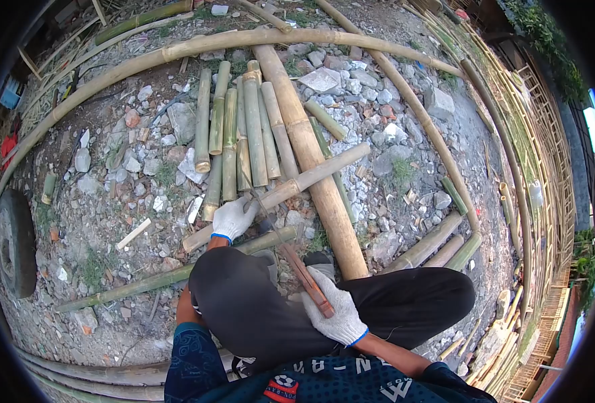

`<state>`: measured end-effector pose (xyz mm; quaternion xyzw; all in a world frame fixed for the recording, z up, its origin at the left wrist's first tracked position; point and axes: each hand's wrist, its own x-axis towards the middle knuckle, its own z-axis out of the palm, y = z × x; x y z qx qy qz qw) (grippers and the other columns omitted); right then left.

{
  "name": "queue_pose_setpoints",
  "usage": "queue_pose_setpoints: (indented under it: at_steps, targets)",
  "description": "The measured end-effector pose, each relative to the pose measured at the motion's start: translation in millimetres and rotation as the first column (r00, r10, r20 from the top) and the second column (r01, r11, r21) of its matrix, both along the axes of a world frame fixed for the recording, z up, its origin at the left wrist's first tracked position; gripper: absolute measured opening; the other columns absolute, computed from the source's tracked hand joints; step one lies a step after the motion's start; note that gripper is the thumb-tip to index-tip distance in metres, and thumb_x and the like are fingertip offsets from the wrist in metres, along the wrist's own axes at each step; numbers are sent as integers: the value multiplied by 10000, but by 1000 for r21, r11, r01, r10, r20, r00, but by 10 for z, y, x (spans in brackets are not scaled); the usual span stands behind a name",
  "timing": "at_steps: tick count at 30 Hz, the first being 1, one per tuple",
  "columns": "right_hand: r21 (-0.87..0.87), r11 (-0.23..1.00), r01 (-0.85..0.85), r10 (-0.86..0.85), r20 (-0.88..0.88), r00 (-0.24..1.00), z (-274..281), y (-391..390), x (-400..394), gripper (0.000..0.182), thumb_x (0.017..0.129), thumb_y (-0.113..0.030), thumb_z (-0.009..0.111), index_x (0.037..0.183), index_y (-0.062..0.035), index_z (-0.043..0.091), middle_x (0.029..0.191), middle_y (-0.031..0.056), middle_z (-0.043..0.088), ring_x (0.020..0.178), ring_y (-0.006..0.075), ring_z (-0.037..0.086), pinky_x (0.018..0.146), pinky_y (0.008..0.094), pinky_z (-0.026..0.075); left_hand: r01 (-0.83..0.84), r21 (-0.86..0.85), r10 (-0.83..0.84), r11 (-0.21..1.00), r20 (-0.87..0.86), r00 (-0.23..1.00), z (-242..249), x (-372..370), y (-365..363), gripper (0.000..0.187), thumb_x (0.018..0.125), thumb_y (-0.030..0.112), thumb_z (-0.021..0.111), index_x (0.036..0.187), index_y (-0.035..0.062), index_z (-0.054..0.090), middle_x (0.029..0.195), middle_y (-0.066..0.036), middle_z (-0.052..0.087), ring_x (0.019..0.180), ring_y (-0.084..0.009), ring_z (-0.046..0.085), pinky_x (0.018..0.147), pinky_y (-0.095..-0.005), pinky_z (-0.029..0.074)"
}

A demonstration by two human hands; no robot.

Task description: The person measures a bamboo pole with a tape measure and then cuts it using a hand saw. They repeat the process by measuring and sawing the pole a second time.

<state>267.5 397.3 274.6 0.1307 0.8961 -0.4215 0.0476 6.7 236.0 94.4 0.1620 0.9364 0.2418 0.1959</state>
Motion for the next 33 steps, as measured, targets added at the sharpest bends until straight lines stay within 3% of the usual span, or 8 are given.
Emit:
queue_pose_setpoints:
  at_steps: [5, 10, 13, 17, 18, 22, 29, 33]
  targets:
    - [55, 995, -89, 83, 104, 991, 481, 415, -149, 657, 925, -177, 760, 1507, -46, 484, 1251, 239, 696, 1047, 430, 728, 868, 430, 605, 36, 76, -33, 996, -40, 999, 450, -415, 282, 592, 985, 604, 516, 1128, 82, 757, 964, -253, 757, 953, -437, 733, 852, -526, 561]
    - [227, 950, -215, 248, -128, 960, 956, 1219, -751, 548, 971, -169, 724, 1471, -54, 532, 1153, 238, 711, 1033, 409, 735, 841, 439, 598, 59, 67, -54, 996, -65, 996, 1060, -991, 793, 750, 964, 690, 471, 1109, 15, 765, 1013, -289, 749, 1011, -443, 733, 879, -517, 564]
    - [30, 995, -96, 96, 0, 995, 1112, 1440, -1089, 497, 997, -225, 707, 1433, -35, 560, 1190, 231, 705, 1117, 400, 708, 915, 437, 569, 60, 13, -59, 998, -70, 996, 1148, -1250, 988, 767, 983, 692, 430, 1094, 15, 772, 1004, -272, 754, 979, -453, 733, 862, -527, 559]
    - [-32, 997, -67, 68, 59, 996, 603, 1608, -1239, 553, 1005, -285, 701, 1460, -24, 529, 1285, 230, 678, 1214, 391, 670, 1020, 442, 532, 29, -48, -28, 998, 31, 999, 1022, -1409, 1058, 825, 984, 719, 390, 1110, 0, 774, 1053, -287, 749, 1037, -468, 719, 915, -533, 544]
    - [-49, 995, -85, 79, -114, 990, 175, 1640, -1174, 581, 997, -279, 713, 1483, -30, 515, 1319, 217, 672, 1264, 387, 646, 1063, 439, 514, 20, -65, -19, 998, 25, 1000, 889, -1446, 1068, 824, 992, 708, 379, 1096, -9, 773, 1066, -296, 745, 1055, -472, 713, 930, -533, 540]
    - [-34, 999, -7, -2, -248, 969, -727, 1387, -951, 554, 978, -229, 741, 1454, -18, 550, 1293, 242, 684, 1236, 375, 665, 1047, 451, 517, 63, -177, -69, 982, -29, 997, 768, -1499, 1098, 739, 991, 671, 422, 1097, 32, 777, 1094, -269, 752, 1068, -434, 720, 933, -517, 547]
    - [-352, 911, 213, -275, -135, 952, -1132, 1136, -806, 567, 942, -156, 775, 1453, -19, 573, 1347, 194, 682, 1265, 313, 657, 1076, 419, 506, 8, -106, -31, 994, -217, 976, 350, -1419, 1282, 613, 1000, 610, 495, 1004, 48, 738, 923, -292, 740, 945, -456, 728, 862, -553, 555]
    - [-321, 926, 200, -254, -136, 957, -1221, 1159, -769, 562, 927, -126, 779, 1441, -13, 584, 1347, 186, 688, 1238, 294, 674, 1059, 401, 517, 5, -89, -36, 996, -348, 937, 216, -1373, 1267, 522, 977, 549, 586, 962, 47, 729, 806, -281, 721, 867, -444, 726, 786, -566, 560]
